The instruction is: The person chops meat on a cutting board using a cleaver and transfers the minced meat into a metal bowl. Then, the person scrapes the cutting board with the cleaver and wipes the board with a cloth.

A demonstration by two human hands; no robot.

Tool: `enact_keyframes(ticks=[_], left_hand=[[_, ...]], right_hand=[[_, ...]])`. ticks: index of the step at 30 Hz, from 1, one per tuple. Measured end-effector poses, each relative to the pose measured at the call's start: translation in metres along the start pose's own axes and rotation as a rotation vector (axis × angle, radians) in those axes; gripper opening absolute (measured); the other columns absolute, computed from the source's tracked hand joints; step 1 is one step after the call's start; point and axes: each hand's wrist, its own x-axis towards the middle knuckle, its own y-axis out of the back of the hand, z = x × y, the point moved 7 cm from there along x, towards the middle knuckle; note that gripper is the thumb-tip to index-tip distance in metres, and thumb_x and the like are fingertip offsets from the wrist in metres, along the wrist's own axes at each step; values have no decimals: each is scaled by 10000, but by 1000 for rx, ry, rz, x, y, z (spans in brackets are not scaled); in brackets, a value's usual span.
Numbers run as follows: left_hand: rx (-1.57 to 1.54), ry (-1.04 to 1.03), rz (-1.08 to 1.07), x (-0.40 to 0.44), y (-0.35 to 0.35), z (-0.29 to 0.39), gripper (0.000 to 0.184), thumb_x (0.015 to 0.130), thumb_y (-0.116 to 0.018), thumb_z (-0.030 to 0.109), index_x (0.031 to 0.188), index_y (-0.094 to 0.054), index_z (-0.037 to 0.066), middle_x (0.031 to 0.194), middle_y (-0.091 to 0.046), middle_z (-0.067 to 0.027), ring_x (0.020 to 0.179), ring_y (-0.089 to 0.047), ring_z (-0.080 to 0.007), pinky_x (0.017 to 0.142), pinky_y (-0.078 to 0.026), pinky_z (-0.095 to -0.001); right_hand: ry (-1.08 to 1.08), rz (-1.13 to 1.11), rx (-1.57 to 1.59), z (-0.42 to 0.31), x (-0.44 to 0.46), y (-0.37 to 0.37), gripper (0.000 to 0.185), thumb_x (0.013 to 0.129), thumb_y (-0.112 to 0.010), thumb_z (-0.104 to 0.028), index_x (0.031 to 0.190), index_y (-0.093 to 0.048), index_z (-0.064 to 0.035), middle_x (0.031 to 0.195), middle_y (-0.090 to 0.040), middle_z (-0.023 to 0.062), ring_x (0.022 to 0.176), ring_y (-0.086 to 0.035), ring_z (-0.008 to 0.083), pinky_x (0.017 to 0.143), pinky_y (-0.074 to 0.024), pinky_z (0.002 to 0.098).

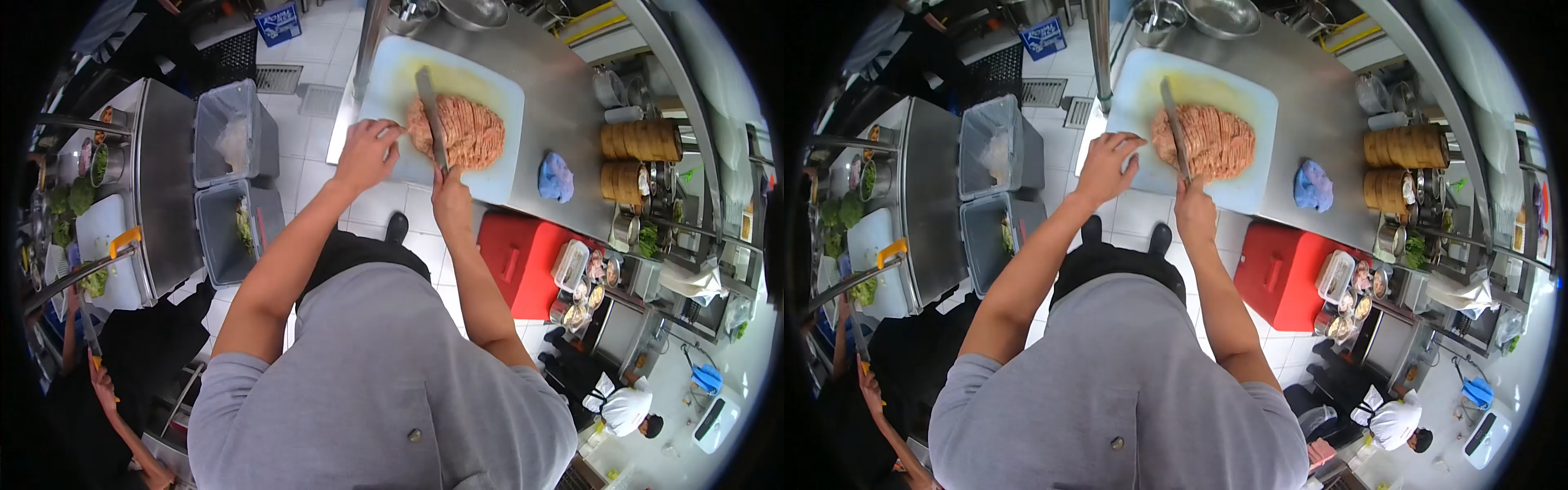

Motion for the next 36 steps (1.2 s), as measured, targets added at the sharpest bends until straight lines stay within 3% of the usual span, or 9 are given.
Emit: enact_keyframes(ticks=[5,9,15,18,21,26,31,33,36], left_hand=[[111,-69,-142,9,-21,8,371,834,-653,153,1206,-655,142,1317,-593,-30,1225,-520,-295,1025,-381,-493],[73,-9,-207,11,-41,3,353,819,-640,114,1170,-668,134,1330,-587,-33,1240,-516,-310,1043,-359,-550],[29,30,-67,6,-11,3,330,822,-638,72,1145,-682,117,1231,-641,-21,1155,-559,-286,1005,-406,-454],[34,-6,-13,4,0,6,321,824,-634,61,1135,-685,120,1202,-643,-18,1119,-564,-279,973,-421,-433],[32,-23,24,9,14,0,326,820,-639,63,1137,-681,121,1188,-638,-21,1113,-560,-277,971,-417,-441],[7,34,22,-5,26,-9,337,838,-630,74,1166,-670,136,1174,-646,-25,1106,-571,-271,957,-420,-431],[13,30,58,-9,28,-15,349,824,-643,61,1167,-663,127,1176,-630,-35,1096,-571,-275,980,-414,-445],[13,27,65,-8,31,-11,352,824,-646,64,1170,-663,130,1182,-630,-34,1099,-571,-274,978,-416,-445],[33,8,94,-4,43,-11,351,824,-652,70,1169,-665,134,1199,-628,-32,1098,-572,-275,972,-418,-443]], right_hand=[[22,-110,22,12,13,-6,398,1035,-488,-409,1094,-442,-18,729,-641,341,737,-638,552,631,-486,642],[96,23,135,-33,13,57,324,1030,-545,-314,1061,-453,-4,748,-647,318,743,-639,524,587,-478,599],[101,288,347,-54,3,90,295,1029,-546,-284,1075,-443,-11,719,-640,302,701,-634,518,568,-486,573],[-75,-142,-118,1,5,-8,377,1040,-466,-404,1104,-446,-33,757,-653,330,755,-643,551,660,-505,630],[-56,-129,-19,-2,13,-6,395,1041,-454,-421,1104,-446,-31,770,-662,326,784,-640,565,689,-496,648],[122,99,199,-57,11,77,242,1024,-576,-223,1098,-497,-6,770,-680,248,723,-665,474,569,-507,499],[172,335,346,-60,-9,75,299,1011,-582,-260,1090,-454,-2,731,-654,285,692,-646,506,566,-503,546],[-21,-107,-83,-9,2,-8,351,1022,-541,-347,1083,-450,-15,732,-653,304,695,-645,522,594,-524,568],[39,-92,-43,-17,13,0,356,1032,-505,-374,1041,-438,-24,728,-648,318,692,-639,533,608,-522,595]])
